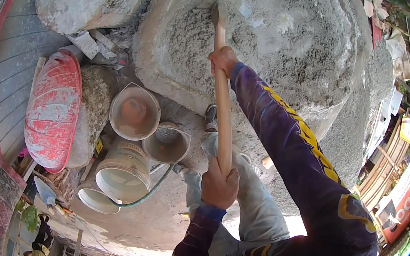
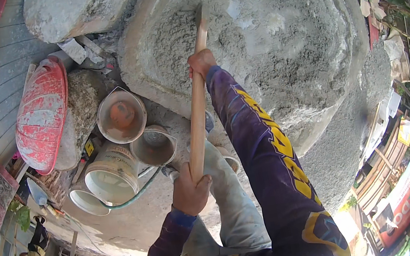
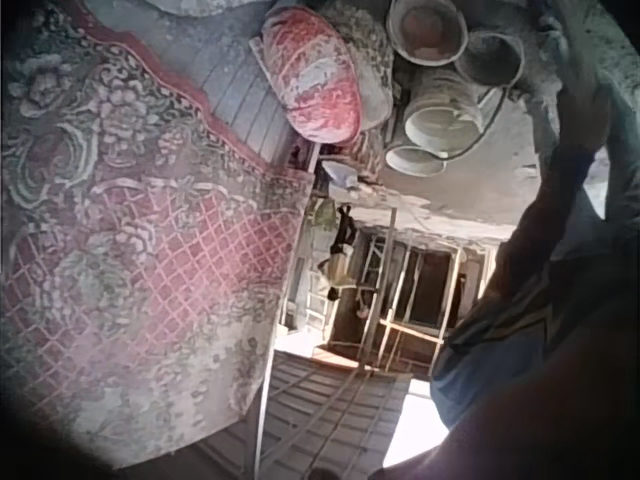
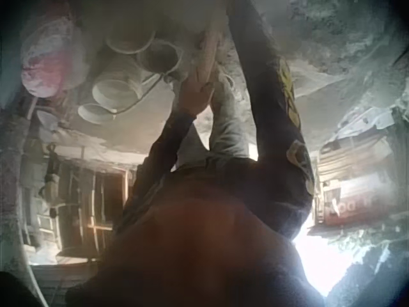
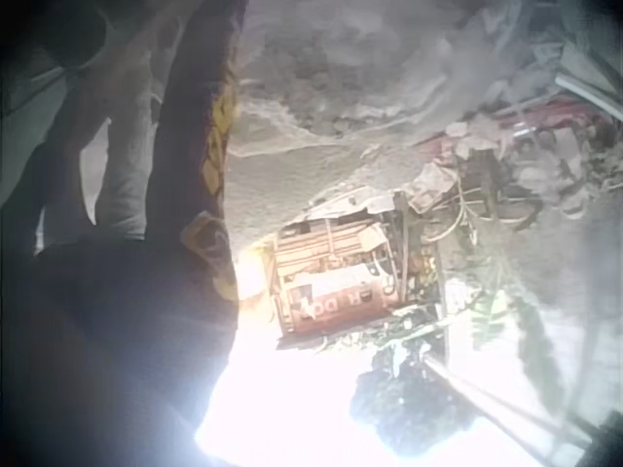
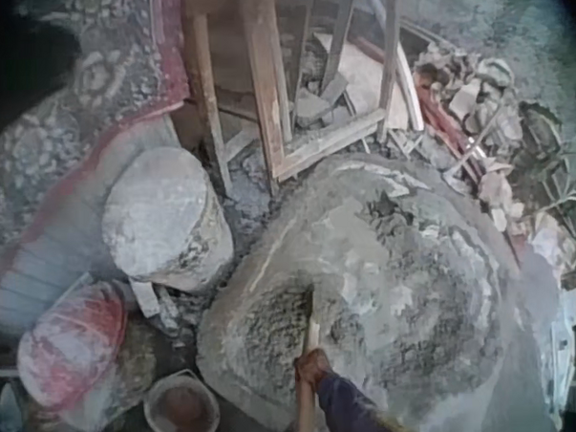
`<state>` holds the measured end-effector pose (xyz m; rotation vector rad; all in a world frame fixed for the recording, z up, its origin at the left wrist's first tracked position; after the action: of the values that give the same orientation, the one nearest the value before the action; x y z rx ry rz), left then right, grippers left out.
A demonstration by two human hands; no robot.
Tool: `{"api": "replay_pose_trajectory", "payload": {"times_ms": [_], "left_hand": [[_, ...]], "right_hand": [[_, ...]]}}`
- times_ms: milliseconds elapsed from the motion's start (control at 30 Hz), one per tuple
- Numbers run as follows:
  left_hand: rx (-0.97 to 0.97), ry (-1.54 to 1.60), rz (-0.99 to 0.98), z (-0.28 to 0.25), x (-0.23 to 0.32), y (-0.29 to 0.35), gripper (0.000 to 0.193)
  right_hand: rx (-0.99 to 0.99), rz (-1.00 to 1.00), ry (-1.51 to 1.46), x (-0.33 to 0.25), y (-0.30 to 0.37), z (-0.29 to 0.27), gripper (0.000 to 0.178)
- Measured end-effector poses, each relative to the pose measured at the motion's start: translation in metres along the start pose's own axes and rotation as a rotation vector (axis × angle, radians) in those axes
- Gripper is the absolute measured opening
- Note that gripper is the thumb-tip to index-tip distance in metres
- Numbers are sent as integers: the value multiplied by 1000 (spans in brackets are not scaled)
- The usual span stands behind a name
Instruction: The person mixes cement with a hoe, carries a bucket of cement and a trowel into a building, and applies the cement onto a wall using the trowel.
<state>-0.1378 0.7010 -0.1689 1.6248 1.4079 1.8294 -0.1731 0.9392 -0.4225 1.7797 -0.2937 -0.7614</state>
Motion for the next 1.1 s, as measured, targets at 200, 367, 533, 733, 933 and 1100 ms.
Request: {"api": "replay_pose_trajectory", "payload": {"times_ms": [200,367,533,733,933,1100], "left_hand": [[-29,5,-62,4,-51,69,32],[-122,36,20,-6,-151,113,33],[-157,-52,93,-4,-253,148,28],[-168,-78,102,-18,-266,188,22],[-241,-34,-68,8,-212,135,36],[-221,-7,-11,39,-156,86,38]], "right_hand": [[-83,45,74,65,54,32,15],[36,-85,-82,106,123,53,33],[140,-202,-91,132,210,69,36],[267,-320,-96,139,272,59,38],[95,-24,-10,150,142,64,35],[164,-70,52,121,112,10,32]]}}
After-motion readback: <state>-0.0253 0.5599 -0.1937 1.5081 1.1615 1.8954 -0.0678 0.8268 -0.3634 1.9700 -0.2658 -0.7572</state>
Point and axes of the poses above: each hand's wrist, its own y-axis away from the middle knuckle, its own z-axis out of the palm, x = y × z, the point moved 10 cm from there along -y, towards the middle knuckle, and after that the axes turned 5 degrees about -x, right-handed, at the moved point
